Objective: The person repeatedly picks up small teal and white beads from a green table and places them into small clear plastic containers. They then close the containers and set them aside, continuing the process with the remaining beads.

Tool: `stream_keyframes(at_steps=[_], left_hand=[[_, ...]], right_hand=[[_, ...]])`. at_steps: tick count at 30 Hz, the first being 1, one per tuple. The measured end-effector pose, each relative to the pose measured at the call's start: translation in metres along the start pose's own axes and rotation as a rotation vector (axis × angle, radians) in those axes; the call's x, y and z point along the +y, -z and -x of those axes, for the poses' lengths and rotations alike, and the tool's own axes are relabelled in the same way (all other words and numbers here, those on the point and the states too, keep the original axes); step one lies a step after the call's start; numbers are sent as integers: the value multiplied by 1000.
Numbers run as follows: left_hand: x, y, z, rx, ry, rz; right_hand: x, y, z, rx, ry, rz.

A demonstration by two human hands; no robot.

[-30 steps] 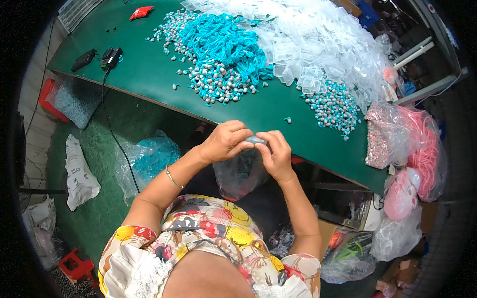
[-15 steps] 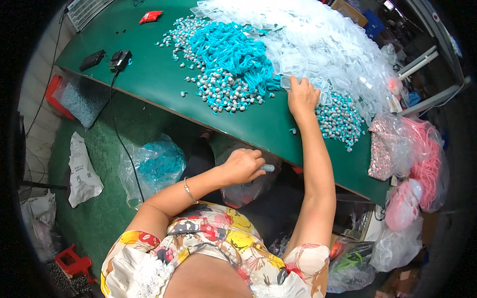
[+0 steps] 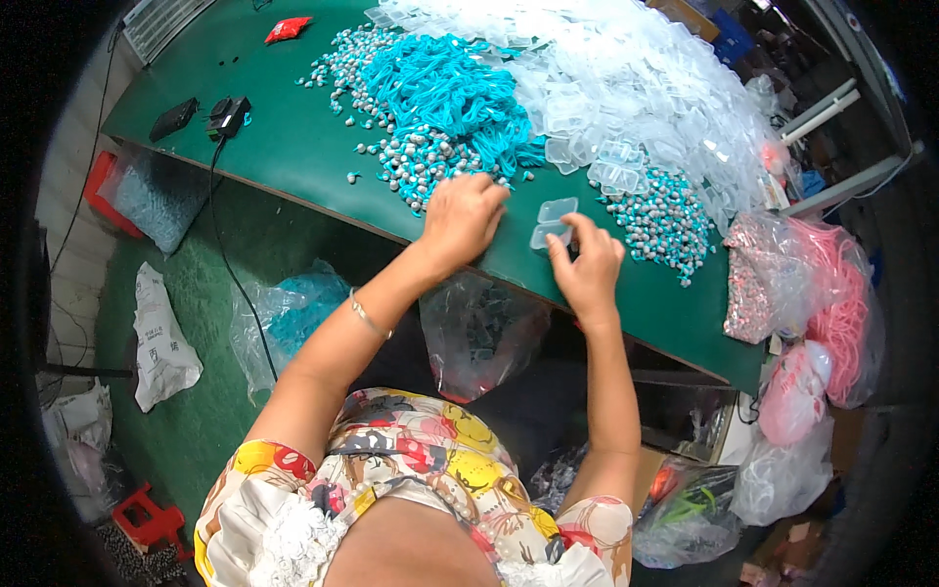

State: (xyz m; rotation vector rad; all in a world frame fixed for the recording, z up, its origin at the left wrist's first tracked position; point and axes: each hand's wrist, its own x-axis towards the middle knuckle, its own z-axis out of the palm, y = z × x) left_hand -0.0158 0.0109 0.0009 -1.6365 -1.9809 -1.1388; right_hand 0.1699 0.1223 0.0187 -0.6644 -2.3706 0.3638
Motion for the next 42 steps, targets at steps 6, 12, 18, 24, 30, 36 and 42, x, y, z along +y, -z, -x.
stream_keyframes(at_steps=[6,12,18,24,30,36,42], left_hand=[[-14,-36,-22,-12,-26,-268],[-11,-34,-17,10,-96,-270],[1,-14,-12,-89,71,90],[13,3,6,-304,269,475],[19,-8,11,-273,231,453],[23,-11,10,-309,243,331],[21,-14,15,-269,226,319]], right_hand=[[-4,0,13,-11,64,107],[34,15,14,-30,-84,63],[27,8,14,-3,69,232],[25,0,13,20,-26,12],[27,-3,19,-40,-87,56],[43,6,-5,6,-218,-68],[77,-10,-44,74,-61,505]])
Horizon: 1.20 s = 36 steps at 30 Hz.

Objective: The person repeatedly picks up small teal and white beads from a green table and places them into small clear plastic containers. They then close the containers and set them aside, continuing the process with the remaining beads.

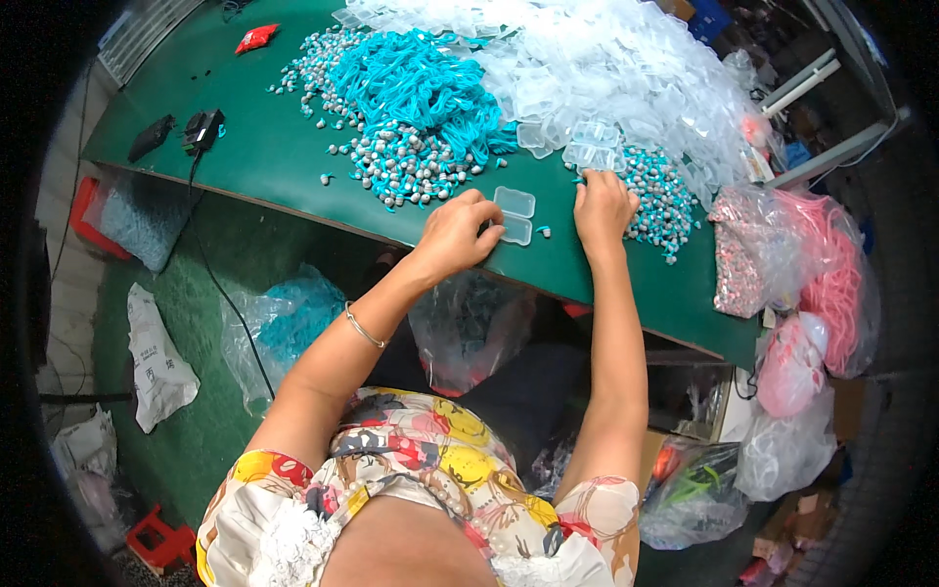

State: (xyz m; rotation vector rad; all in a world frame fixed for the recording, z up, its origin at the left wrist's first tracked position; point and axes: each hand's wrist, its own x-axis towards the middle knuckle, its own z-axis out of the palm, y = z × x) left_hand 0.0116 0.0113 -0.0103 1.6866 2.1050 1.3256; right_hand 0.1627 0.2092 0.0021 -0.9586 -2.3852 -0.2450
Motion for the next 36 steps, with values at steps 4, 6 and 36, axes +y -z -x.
stream_keyframes(at_steps=[4,6,36], left_hand=[[-1,1,2,-4,-18,37],[-2,1,2,11,-42,37],[-3,5,10,28,-155,-1]], right_hand=[[4,-20,-6,84,100,124],[5,-24,-12,40,127,201],[-61,49,9,-297,241,-395]])
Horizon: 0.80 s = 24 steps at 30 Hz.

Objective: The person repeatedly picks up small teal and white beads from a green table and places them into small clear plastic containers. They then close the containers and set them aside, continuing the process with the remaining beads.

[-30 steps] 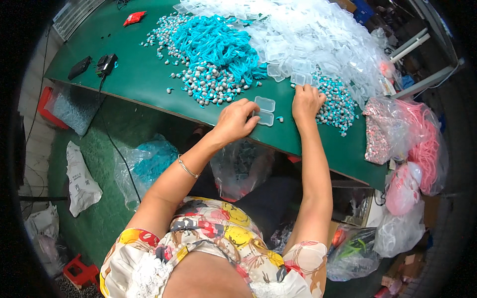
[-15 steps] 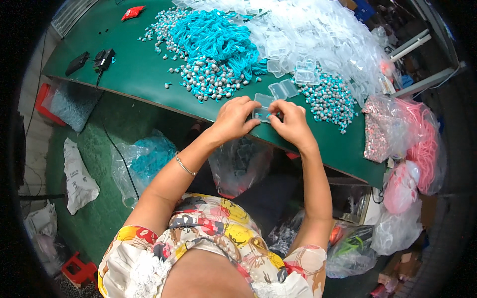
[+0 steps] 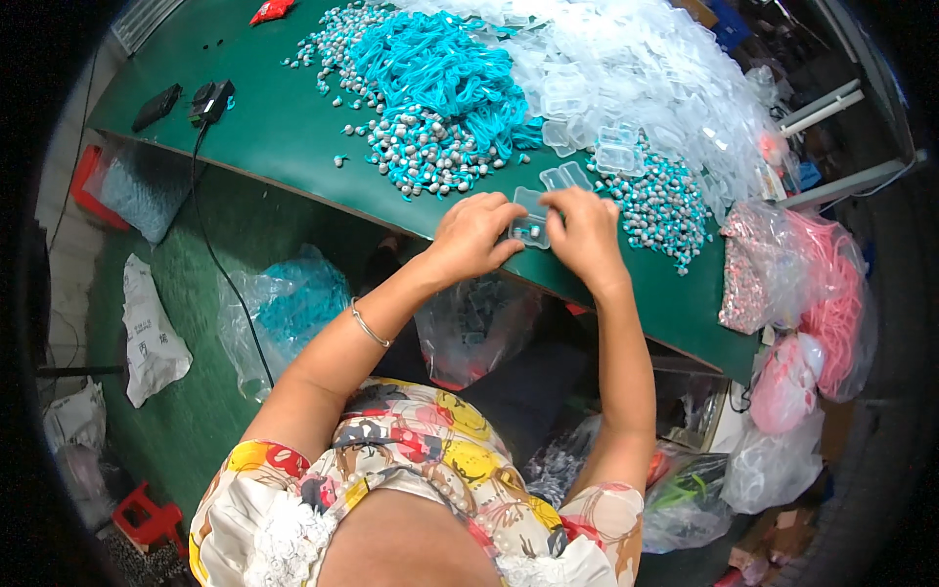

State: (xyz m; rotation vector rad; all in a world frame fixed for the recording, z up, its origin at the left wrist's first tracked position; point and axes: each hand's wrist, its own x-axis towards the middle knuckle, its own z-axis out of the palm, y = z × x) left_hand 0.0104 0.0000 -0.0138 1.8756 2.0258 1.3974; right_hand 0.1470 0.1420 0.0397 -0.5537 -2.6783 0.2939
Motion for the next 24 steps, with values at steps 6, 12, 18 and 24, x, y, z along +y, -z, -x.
stream_keyframes(at_steps=[6,12,18,24], left_hand=[[0,-2,-2,-12,-14,-5],[0,-2,0,-3,-26,-14],[-1,0,1,0,-15,-18],[2,-2,-1,-14,-15,-28]], right_hand=[[28,-40,-65,193,14,53],[27,-62,-90,217,74,356],[29,-62,-83,229,137,336],[36,-51,-78,227,40,208]])
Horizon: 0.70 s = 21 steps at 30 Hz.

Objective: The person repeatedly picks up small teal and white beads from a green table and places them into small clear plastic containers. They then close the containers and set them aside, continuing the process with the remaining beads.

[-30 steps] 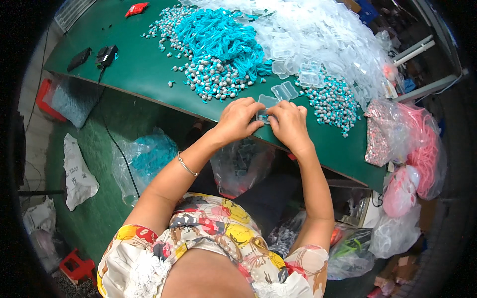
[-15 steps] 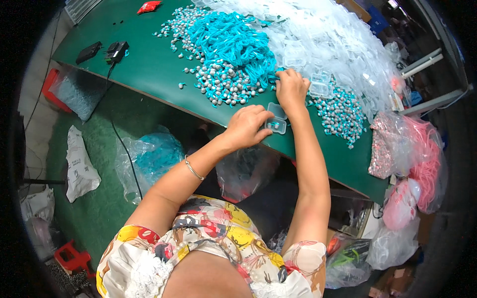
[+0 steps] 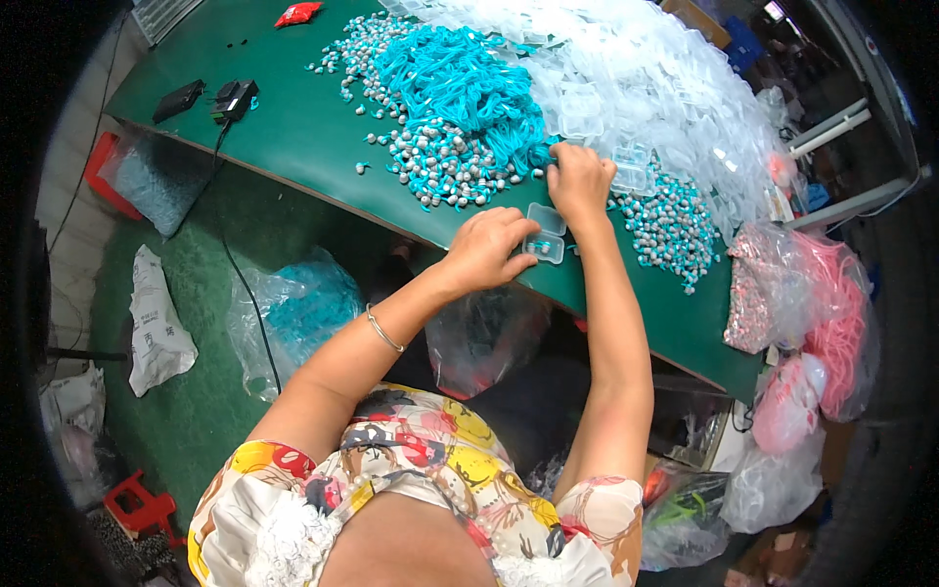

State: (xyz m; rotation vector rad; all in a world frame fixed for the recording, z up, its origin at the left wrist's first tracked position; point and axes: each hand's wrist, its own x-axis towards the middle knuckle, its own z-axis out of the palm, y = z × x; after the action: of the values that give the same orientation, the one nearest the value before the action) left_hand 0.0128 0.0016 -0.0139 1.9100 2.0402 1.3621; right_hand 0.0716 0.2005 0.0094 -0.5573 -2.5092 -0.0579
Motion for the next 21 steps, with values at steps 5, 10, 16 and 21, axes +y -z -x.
stream_keyframes(at_steps=[5,10,16,21], left_hand=[[-2,1,1,19,-13,21],[-3,4,0,23,-21,37],[-4,4,-3,-23,31,60],[-7,2,-4,-30,22,70]], right_hand=[[14,32,25,-41,-170,-403],[-16,81,70,-148,-99,-571],[-26,82,89,-116,41,-345],[-32,74,87,-77,125,-256]])
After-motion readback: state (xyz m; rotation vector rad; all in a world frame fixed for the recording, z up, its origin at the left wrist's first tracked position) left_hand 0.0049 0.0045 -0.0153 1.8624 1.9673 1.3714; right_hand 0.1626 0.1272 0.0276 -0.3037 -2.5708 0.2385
